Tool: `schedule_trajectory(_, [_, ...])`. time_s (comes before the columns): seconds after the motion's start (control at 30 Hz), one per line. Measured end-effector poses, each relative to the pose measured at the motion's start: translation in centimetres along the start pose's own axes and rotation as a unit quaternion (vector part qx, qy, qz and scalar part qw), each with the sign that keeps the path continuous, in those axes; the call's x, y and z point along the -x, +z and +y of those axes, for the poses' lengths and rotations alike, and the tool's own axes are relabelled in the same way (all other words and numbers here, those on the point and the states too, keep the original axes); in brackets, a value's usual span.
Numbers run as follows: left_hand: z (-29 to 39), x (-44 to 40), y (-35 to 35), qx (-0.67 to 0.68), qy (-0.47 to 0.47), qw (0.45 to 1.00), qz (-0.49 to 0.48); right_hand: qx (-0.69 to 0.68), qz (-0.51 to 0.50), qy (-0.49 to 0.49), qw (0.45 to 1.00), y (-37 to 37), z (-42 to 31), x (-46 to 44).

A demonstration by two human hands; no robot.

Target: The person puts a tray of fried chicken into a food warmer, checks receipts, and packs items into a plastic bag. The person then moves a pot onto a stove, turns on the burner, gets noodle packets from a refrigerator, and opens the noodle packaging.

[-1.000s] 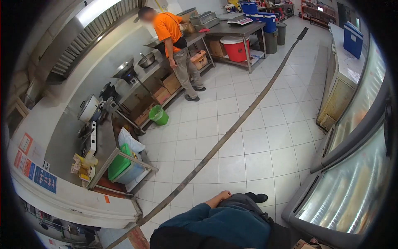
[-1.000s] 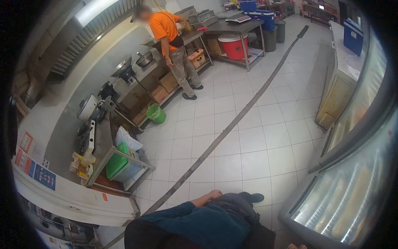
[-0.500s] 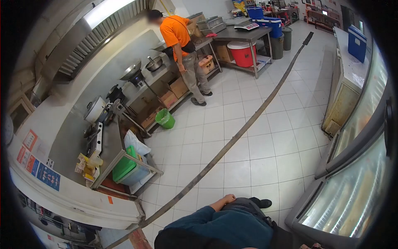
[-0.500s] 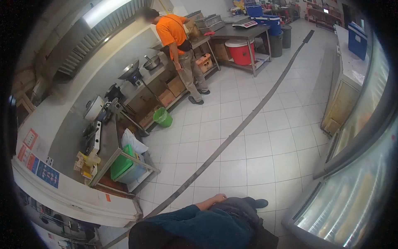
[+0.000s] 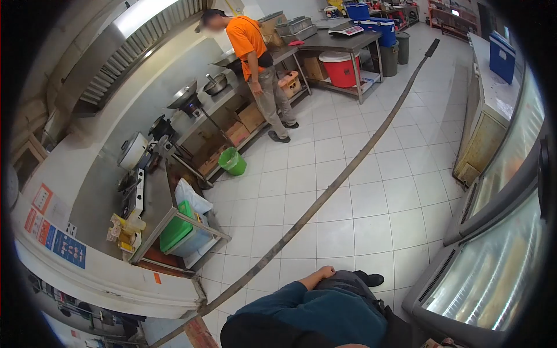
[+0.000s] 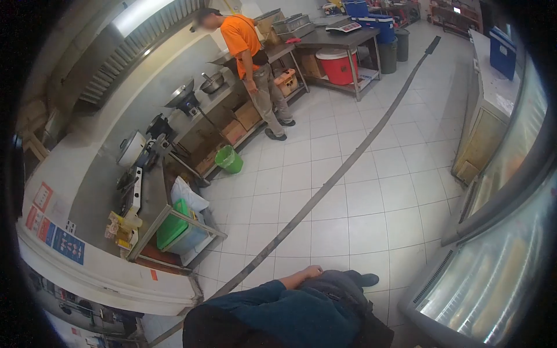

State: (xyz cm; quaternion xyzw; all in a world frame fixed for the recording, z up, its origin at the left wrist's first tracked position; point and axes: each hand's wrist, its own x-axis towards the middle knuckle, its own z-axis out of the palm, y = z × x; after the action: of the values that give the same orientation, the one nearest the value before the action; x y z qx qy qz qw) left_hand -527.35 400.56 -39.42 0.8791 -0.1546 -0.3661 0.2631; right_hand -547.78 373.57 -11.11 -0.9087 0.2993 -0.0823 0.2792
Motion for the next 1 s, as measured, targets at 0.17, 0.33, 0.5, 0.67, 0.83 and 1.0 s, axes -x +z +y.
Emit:
schedule_trajectory(0.17, [0.8, -1.6, -0.4, -0.062, 0.011, 0.996, -0.068, 0.063, 0.004, 0.044, 0.997, -8.1, -0.2, 2.6])
schedule_trajectory(0.33, [2.4, -3.5, -1.1, -0.031, 0.002, 0.999, -0.034, 0.175, 0.009, 0.092, 0.98, -25.5, -4.8, 7.8])
schedule_trajectory(0.5, [5.2, -5.9, -2.5, 0.132, 0.03, 0.986, -0.097, 0.246, 0.023, 0.051, 0.968, -34.9, -12.6, 8.9])
schedule_trajectory(0.67, [14.8, -4.6, -6.6, 0.315, 0.053, 0.932, -0.172, 0.25, 0.024, -0.163, 0.954, -30.2, -16.0, 1.9])
schedule_trajectory(0.83, [24.5, 3.7, -16.0, 0.475, 0.304, 0.688, -0.457, 0.309, -0.012, -0.336, 0.89, -21.8, -23.2, -5.7])
schedule_trajectory(1.0, [22.0, 8.2, -23.0, 0.644, 0.401, 0.527, -0.383, 0.259, -0.016, -0.558, 0.788, -9.4, -31.4, -12.8])
